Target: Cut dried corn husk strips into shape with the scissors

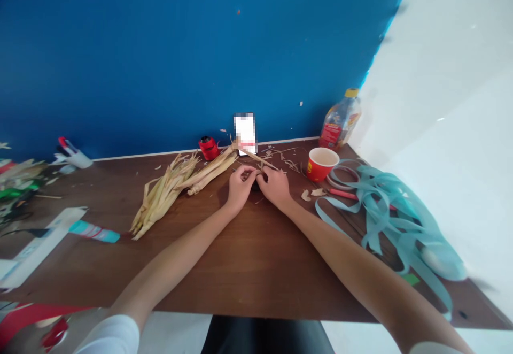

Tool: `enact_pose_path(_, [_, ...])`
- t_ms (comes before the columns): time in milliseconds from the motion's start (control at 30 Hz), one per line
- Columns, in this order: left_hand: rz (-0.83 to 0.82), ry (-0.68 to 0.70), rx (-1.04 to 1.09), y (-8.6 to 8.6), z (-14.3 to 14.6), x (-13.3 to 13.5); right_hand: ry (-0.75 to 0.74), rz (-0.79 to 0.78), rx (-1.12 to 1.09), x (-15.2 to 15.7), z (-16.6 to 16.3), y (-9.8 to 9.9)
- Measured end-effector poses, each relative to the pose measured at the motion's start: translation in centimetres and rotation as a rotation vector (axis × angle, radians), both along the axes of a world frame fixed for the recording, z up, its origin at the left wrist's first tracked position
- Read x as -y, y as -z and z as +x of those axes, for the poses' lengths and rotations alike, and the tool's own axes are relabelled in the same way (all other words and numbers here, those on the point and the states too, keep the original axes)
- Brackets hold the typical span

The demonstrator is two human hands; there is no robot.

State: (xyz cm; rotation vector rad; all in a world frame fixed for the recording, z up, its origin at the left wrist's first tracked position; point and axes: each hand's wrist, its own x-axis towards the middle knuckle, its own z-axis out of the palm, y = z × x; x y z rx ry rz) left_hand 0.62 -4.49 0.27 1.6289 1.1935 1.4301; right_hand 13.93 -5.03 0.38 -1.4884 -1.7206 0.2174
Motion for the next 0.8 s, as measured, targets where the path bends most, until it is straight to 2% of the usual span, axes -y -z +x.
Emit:
enact_pose_path(367, [-0.035, -0.007, 0.008, 0.04, 0.03, -0.15, 0.001, -0.039, -0.029, 0.29, -0.07, -0.55])
enact_pose_path(633, [-0.056, 0.018, 0.009, 0.08, 0.05, -0.13, -0.027, 0.048, -0.093, -0.04, 0.06, 0.0])
enact_pose_path(800, [-0.046, 0.02, -0.006, 0.0, 0.08, -0.2, -0.034, 0.037, -0.13, 0.11, 0.03, -0.25])
